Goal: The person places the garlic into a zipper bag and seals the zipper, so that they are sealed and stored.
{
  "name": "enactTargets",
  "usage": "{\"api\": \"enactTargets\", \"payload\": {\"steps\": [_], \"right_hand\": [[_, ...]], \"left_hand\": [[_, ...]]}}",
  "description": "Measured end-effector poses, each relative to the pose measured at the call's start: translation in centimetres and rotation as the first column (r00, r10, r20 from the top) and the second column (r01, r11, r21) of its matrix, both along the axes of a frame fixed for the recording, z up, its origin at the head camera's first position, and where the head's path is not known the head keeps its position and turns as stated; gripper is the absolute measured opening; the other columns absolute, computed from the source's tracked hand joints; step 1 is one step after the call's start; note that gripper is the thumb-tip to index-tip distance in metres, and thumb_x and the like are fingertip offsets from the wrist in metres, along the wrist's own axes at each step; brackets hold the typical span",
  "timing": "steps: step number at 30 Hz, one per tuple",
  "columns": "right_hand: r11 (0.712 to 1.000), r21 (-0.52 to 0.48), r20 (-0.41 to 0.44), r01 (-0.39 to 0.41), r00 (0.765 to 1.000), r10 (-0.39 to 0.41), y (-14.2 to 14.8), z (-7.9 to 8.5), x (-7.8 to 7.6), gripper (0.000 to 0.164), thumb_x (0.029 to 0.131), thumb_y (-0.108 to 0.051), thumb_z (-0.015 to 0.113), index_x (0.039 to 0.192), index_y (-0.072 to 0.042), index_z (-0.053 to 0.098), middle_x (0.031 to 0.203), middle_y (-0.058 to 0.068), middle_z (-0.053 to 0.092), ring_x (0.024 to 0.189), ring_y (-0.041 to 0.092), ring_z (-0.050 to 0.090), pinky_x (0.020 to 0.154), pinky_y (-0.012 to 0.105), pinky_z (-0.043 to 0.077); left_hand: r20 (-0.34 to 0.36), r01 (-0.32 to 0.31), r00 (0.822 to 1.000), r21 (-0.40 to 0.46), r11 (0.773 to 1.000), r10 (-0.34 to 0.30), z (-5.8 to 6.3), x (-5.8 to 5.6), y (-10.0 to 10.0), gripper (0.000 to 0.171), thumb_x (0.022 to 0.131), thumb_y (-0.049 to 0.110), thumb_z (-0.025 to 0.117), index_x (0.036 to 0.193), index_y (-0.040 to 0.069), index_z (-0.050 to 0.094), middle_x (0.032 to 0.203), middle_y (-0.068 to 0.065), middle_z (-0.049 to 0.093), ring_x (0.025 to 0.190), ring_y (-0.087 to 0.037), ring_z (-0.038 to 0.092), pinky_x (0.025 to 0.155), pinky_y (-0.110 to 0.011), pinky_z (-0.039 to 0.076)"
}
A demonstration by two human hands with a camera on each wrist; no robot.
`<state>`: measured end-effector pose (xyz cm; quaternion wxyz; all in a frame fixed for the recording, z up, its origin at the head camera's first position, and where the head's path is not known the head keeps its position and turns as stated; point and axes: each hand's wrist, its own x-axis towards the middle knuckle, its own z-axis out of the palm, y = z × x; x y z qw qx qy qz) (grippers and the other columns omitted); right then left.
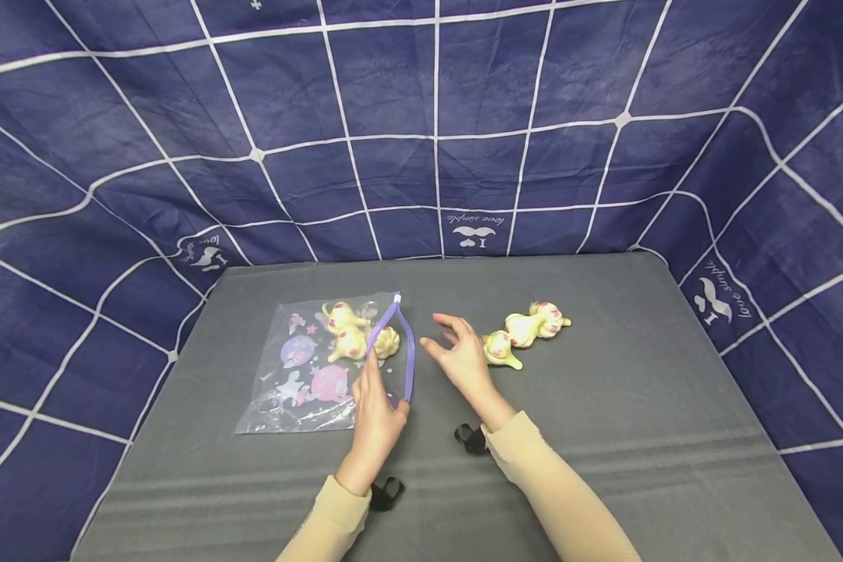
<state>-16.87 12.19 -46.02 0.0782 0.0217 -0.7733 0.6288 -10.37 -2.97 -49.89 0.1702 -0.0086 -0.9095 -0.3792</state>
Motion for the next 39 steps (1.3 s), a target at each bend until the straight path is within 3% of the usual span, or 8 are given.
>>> {"api": "enactTargets", "payload": {"steps": [6, 14, 18, 23, 25, 31, 39], "right_hand": [[0.998, -0.017, 0.009, 0.063, 0.998, -0.063, 3.0, 0.5, 0.5, 0.045, 0.083, -0.002, 0.075, 0.125, 0.004, 0.06, 0.13, 0.023, 0.06, 0.127, 0.034, 0.055, 0.108, 0.037, 0.044], [0.98, -0.066, 0.088, 0.186, 0.98, -0.18, 7.1, 1.2, 1.2, 0.046, 0.088, -0.006, 0.072, 0.13, 0.002, 0.058, 0.135, 0.018, 0.058, 0.13, 0.034, 0.052, 0.109, 0.03, 0.042], [0.955, -0.059, 0.077, 0.29, 0.955, -0.285, 9.5, 1.4, 1.4, 0.043, 0.089, -0.008, 0.07, 0.13, 0.002, 0.059, 0.134, 0.017, 0.059, 0.127, 0.029, 0.055, 0.107, 0.026, 0.044], [0.913, 0.041, 0.087, 0.406, 0.909, -0.408, 12.3, 1.0, 1.5, 0.044, 0.09, -0.015, 0.069, 0.131, -0.002, 0.059, 0.134, 0.014, 0.06, 0.126, 0.026, 0.057, 0.101, 0.018, 0.046], [0.9, 0.07, 0.1, 0.43, 0.895, -0.435, 13.1, 0.7, 1.5, 0.046, 0.091, -0.017, 0.069, 0.133, -0.003, 0.058, 0.136, 0.015, 0.059, 0.127, 0.027, 0.056, 0.103, 0.021, 0.046], [0.898, 0.115, 0.148, 0.425, 0.887, -0.438, 14.8, 0.2, 1.5, 0.053, 0.091, -0.017, 0.067, 0.139, -0.003, 0.052, 0.143, 0.016, 0.054, 0.134, 0.032, 0.051, 0.111, 0.04, 0.041], [0.916, 0.23, 0.177, 0.329, 0.911, -0.372, 16.7, -0.5, 0.3, 0.062, 0.09, -0.012, 0.068, 0.145, 0.001, 0.043, 0.15, 0.02, 0.045, 0.142, 0.034, 0.039, 0.117, 0.043, 0.032]], "left_hand": [[-0.033, -0.009, 0.999, -0.004, 1.0, 0.009, -0.1, -0.2, 0.1, 0.104, 0.063, -0.011, 0.077, 0.152, -0.002, 0.024, 0.145, -0.026, 0.042, 0.12, -0.045, 0.044, 0.098, -0.054, 0.045], [-0.011, -0.008, 1.0, 0.017, 1.0, 0.009, 0.1, -0.3, 0.2, 0.103, 0.064, -0.01, 0.076, 0.152, -0.001, 0.024, 0.146, -0.026, 0.042, 0.122, -0.045, 0.043, 0.1, -0.054, 0.044], [0.011, -0.01, 1.0, 0.025, 1.0, 0.009, 0.2, -0.3, 0.2, 0.103, 0.064, -0.01, 0.076, 0.153, -0.001, 0.024, 0.147, -0.025, 0.04, 0.123, -0.045, 0.042, 0.1, -0.054, 0.043], [0.011, -0.009, 1.0, 0.025, 1.0, 0.009, 0.2, -0.2, 0.1, 0.103, 0.064, -0.011, 0.076, 0.153, 0.0, 0.024, 0.147, -0.025, 0.04, 0.122, -0.045, 0.042, 0.099, -0.054, 0.044], [0.013, -0.012, 1.0, 0.025, 1.0, 0.012, -0.2, -0.3, 0.0, 0.104, 0.065, -0.01, 0.076, 0.154, 0.001, 0.023, 0.148, -0.024, 0.04, 0.122, -0.044, 0.042, 0.099, -0.054, 0.044], [0.026, -0.021, 0.999, 0.026, 0.999, 0.021, -0.3, -0.1, 0.1, 0.104, 0.065, -0.009, 0.077, 0.154, 0.003, 0.023, 0.149, -0.023, 0.04, 0.123, -0.043, 0.042, 0.101, -0.053, 0.044], [0.022, -0.021, 1.0, 0.031, 0.999, 0.021, -0.1, -0.1, 0.2, 0.102, 0.065, -0.011, 0.076, 0.153, 0.0, 0.024, 0.147, -0.025, 0.041, 0.122, -0.045, 0.042, 0.1, -0.054, 0.043]]}}
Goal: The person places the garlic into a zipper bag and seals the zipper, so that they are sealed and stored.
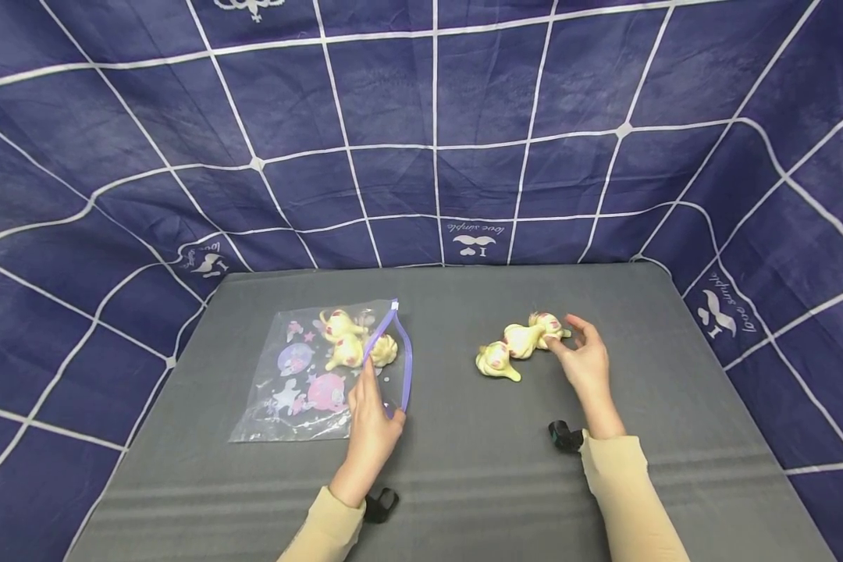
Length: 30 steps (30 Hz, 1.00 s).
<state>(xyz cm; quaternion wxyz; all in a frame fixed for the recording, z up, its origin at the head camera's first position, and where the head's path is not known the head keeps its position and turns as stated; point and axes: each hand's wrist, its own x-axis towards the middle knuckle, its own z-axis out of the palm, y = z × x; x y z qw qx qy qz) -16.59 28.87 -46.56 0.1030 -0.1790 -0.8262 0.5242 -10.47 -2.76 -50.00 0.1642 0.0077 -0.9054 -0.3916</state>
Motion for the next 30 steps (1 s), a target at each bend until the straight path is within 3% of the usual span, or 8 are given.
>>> {"api": "enactTargets", "payload": {"steps": [6, 16, 22, 27, 30], "right_hand": [[0.983, 0.098, 0.106, -0.154, 0.984, 0.144, 1.3, -0.9, -1.2, 0.079, 0.089, -0.019, 0.07, 0.153, 0.0, 0.029, 0.156, 0.025, 0.033, 0.144, 0.045, 0.028, 0.116, 0.055, 0.026], [0.912, 0.153, 0.212, -0.381, 0.914, 0.346, 2.5, -1.7, -2.7, 0.103, 0.083, -0.025, 0.077, 0.158, -0.004, 0.01, 0.159, 0.031, 0.014, 0.144, 0.054, 0.015, 0.112, 0.068, 0.02], [0.892, 0.176, 0.229, -0.417, 0.898, 0.375, 2.6, -2.4, -3.2, 0.108, 0.081, -0.022, 0.079, 0.157, 0.001, 0.006, 0.157, 0.035, 0.014, 0.143, 0.055, 0.016, 0.112, 0.067, 0.02], [0.887, 0.199, 0.226, -0.417, 0.9, 0.373, 2.6, -2.7, -3.5, 0.107, 0.08, -0.022, 0.079, 0.156, 0.002, 0.008, 0.157, 0.035, 0.017, 0.142, 0.055, 0.018, 0.113, 0.066, 0.02], [0.885, 0.213, 0.224, -0.413, 0.903, 0.368, 2.5, -2.9, -3.7, 0.104, 0.08, -0.021, 0.079, 0.156, 0.002, 0.011, 0.155, 0.035, 0.02, 0.141, 0.055, 0.02, 0.112, 0.066, 0.021]], "left_hand": [[-0.022, -0.002, 1.0, -0.005, 1.0, 0.002, -0.1, 0.1, 0.0, 0.102, 0.064, -0.011, 0.076, 0.152, -0.002, 0.025, 0.146, -0.026, 0.042, 0.121, -0.046, 0.043, 0.1, -0.055, 0.043], [-0.025, -0.013, 1.0, -0.015, 1.0, 0.013, -0.2, 0.0, 0.1, 0.102, 0.063, -0.01, 0.077, 0.152, -0.001, 0.026, 0.146, -0.026, 0.042, 0.12, -0.044, 0.044, 0.098, -0.055, 0.045], [-0.07, -0.011, 0.998, -0.016, 1.0, 0.009, -0.3, 0.1, 0.1, 0.104, 0.061, -0.011, 0.076, 0.152, -0.001, 0.025, 0.143, -0.027, 0.043, 0.117, -0.045, 0.044, 0.096, -0.056, 0.045], [-0.137, -0.024, 0.99, -0.049, 0.998, 0.017, -0.3, 0.1, 0.1, 0.108, 0.058, -0.011, 0.077, 0.152, -0.001, 0.024, 0.139, -0.028, 0.045, 0.112, -0.044, 0.045, 0.091, -0.054, 0.046], [-0.111, -0.017, 0.994, -0.045, 0.999, 0.012, -0.3, 0.2, 0.0, 0.105, 0.06, -0.011, 0.076, 0.151, -0.002, 0.025, 0.141, -0.028, 0.044, 0.114, -0.044, 0.045, 0.092, -0.054, 0.046]]}}
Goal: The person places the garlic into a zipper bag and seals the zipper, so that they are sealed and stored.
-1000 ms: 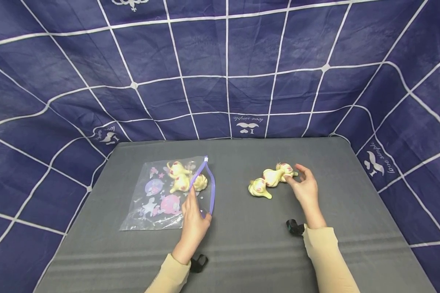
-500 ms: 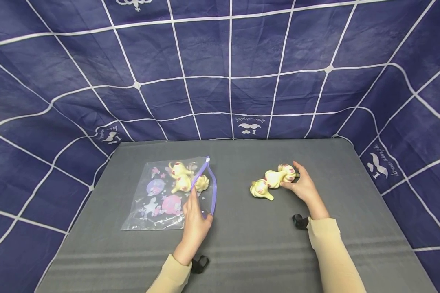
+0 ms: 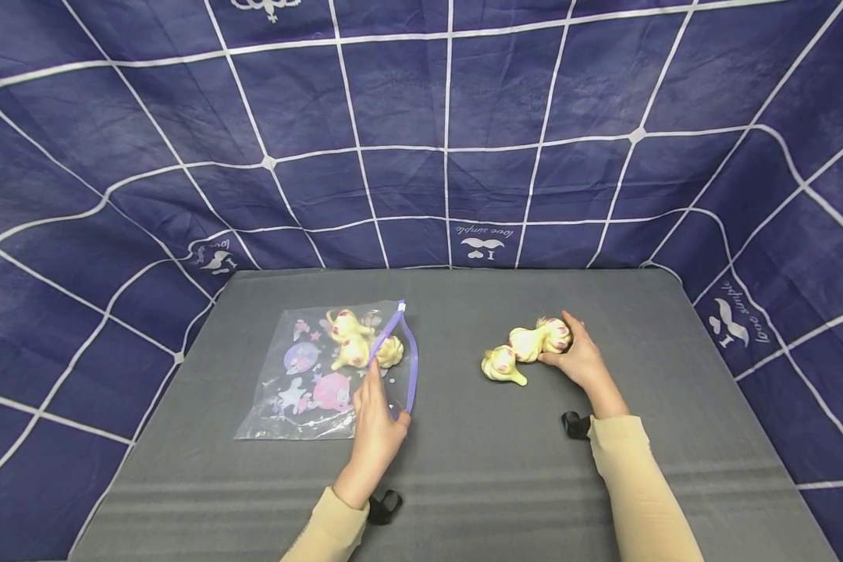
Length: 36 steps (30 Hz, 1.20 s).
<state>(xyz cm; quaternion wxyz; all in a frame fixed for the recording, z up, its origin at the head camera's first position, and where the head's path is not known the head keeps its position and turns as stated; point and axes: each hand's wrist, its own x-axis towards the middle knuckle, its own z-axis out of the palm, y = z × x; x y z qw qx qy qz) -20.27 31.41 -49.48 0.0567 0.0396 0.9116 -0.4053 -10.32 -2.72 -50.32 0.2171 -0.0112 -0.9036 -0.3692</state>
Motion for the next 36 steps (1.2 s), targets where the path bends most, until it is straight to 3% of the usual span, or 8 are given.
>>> {"api": "enactTargets", "payload": {"steps": [7, 14, 20, 26, 36], "right_hand": [[0.999, 0.025, -0.02, 0.026, 0.999, -0.025, -0.1, -0.1, 0.0, 0.093, 0.082, -0.022, 0.077, 0.153, 0.003, 0.022, 0.152, 0.036, 0.028, 0.139, 0.055, 0.026, 0.111, 0.065, 0.025], [0.994, 0.065, -0.034, 0.083, 0.996, -0.081, -0.1, 0.1, 0.8, 0.088, 0.083, -0.031, 0.077, 0.148, 0.005, 0.031, 0.144, 0.035, 0.041, 0.133, 0.051, 0.038, 0.106, 0.062, 0.032], [0.987, 0.02, -0.013, 0.157, 0.988, -0.157, -0.1, 0.9, 1.6, 0.091, 0.084, -0.039, 0.076, 0.149, 0.005, 0.031, 0.145, 0.035, 0.042, 0.134, 0.048, 0.041, 0.106, 0.058, 0.036], [0.974, -0.05, -0.045, 0.221, 0.974, -0.223, -0.8, 2.8, 2.3, 0.092, 0.085, -0.039, 0.075, 0.151, 0.004, 0.029, 0.148, 0.032, 0.04, 0.136, 0.046, 0.041, 0.108, 0.055, 0.037], [0.97, -0.21, -0.129, 0.124, 0.98, -0.153, -4.4, 7.0, 3.3, 0.084, 0.086, -0.028, 0.076, 0.152, 0.001, 0.031, 0.149, 0.027, 0.043, 0.138, 0.039, 0.042, 0.11, 0.047, 0.037]], "left_hand": [[0.09, 0.01, 0.996, 0.021, 1.0, -0.012, 0.0, -0.1, -0.1, 0.101, 0.064, -0.011, 0.077, 0.151, -0.003, 0.026, 0.146, -0.026, 0.041, 0.12, -0.044, 0.043, 0.098, -0.054, 0.044], [0.091, 0.016, 0.996, 0.042, 0.999, -0.02, 0.2, 0.0, -0.1, 0.101, 0.064, -0.011, 0.076, 0.151, -0.002, 0.026, 0.147, -0.025, 0.041, 0.122, -0.044, 0.042, 0.099, -0.054, 0.044], [0.085, 0.016, 0.996, 0.038, 0.999, -0.019, 0.3, 0.0, -0.1, 0.101, 0.064, -0.011, 0.076, 0.151, -0.002, 0.026, 0.146, -0.026, 0.041, 0.121, -0.045, 0.042, 0.099, -0.054, 0.044], [0.083, 0.01, 0.996, 0.03, 1.0, -0.013, 0.4, -0.1, -0.1, 0.101, 0.065, -0.011, 0.075, 0.152, -0.001, 0.025, 0.145, -0.025, 0.042, 0.122, -0.045, 0.043, 0.1, -0.053, 0.044], [0.09, 0.016, 0.996, 0.041, 0.999, -0.02, 0.6, -0.1, -0.1, 0.101, 0.065, -0.009, 0.076, 0.152, -0.002, 0.025, 0.147, -0.025, 0.041, 0.122, -0.044, 0.042, 0.1, -0.053, 0.043]]}}
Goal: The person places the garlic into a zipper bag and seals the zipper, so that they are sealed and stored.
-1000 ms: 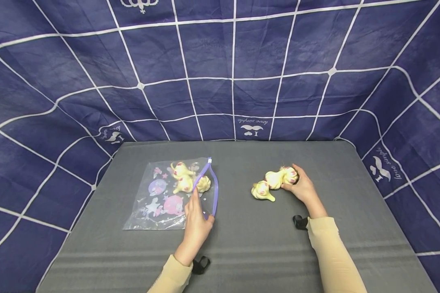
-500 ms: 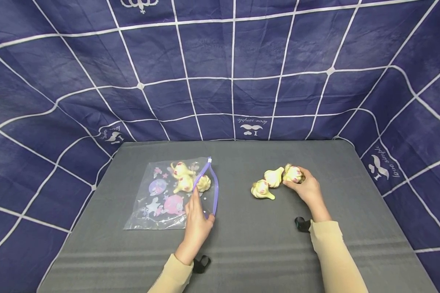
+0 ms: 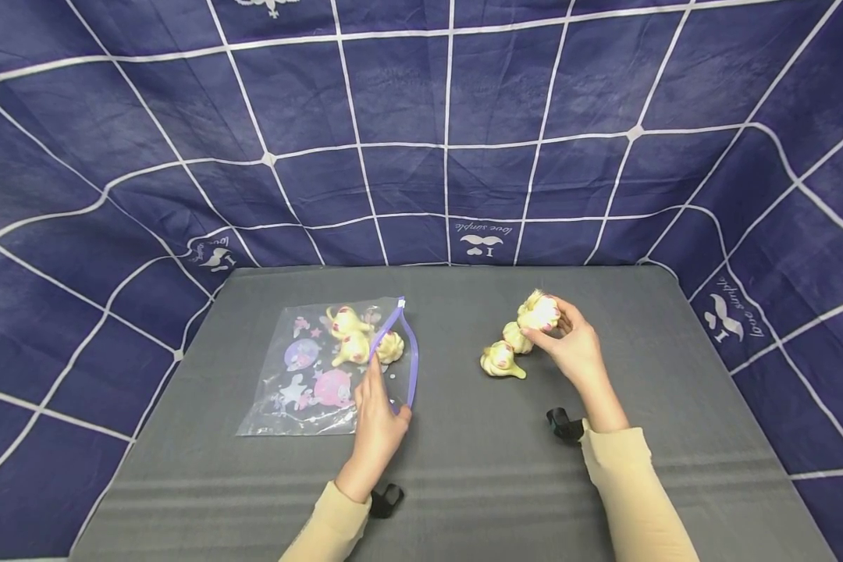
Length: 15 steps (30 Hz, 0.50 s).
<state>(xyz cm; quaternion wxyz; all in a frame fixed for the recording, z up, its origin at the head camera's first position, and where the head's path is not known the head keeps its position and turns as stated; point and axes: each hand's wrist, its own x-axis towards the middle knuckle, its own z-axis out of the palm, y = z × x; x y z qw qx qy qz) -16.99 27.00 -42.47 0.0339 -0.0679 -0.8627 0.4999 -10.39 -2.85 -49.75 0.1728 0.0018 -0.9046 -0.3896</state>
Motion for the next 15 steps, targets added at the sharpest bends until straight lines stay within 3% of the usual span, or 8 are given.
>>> {"api": "enactTargets", "payload": {"steps": [7, 15], "right_hand": [[0.993, -0.082, -0.05, -0.085, 0.995, 0.081, -3.1, 1.3, 0.2, 0.078, 0.084, -0.018, 0.077, 0.149, 0.0, 0.037, 0.145, 0.024, 0.049, 0.137, 0.034, 0.045, 0.112, 0.039, 0.037], [0.959, -0.197, -0.057, -0.201, 0.979, 0.194, -7.3, 0.2, 0.2, 0.076, 0.082, -0.011, 0.078, 0.147, 0.0, 0.04, 0.142, 0.025, 0.051, 0.137, 0.034, 0.045, 0.117, 0.044, 0.031]], "left_hand": [[-0.006, 0.002, 1.0, 0.004, 1.0, -0.002, 0.0, 0.0, 0.0, 0.101, 0.065, -0.009, 0.076, 0.152, -0.002, 0.025, 0.147, -0.025, 0.041, 0.123, -0.045, 0.043, 0.101, -0.054, 0.043], [-0.006, 0.004, 1.0, 0.019, 1.0, -0.004, 0.0, 0.0, -0.1, 0.098, 0.067, -0.007, 0.074, 0.152, -0.002, 0.024, 0.147, -0.026, 0.04, 0.123, -0.046, 0.042, 0.102, -0.055, 0.041]]}}
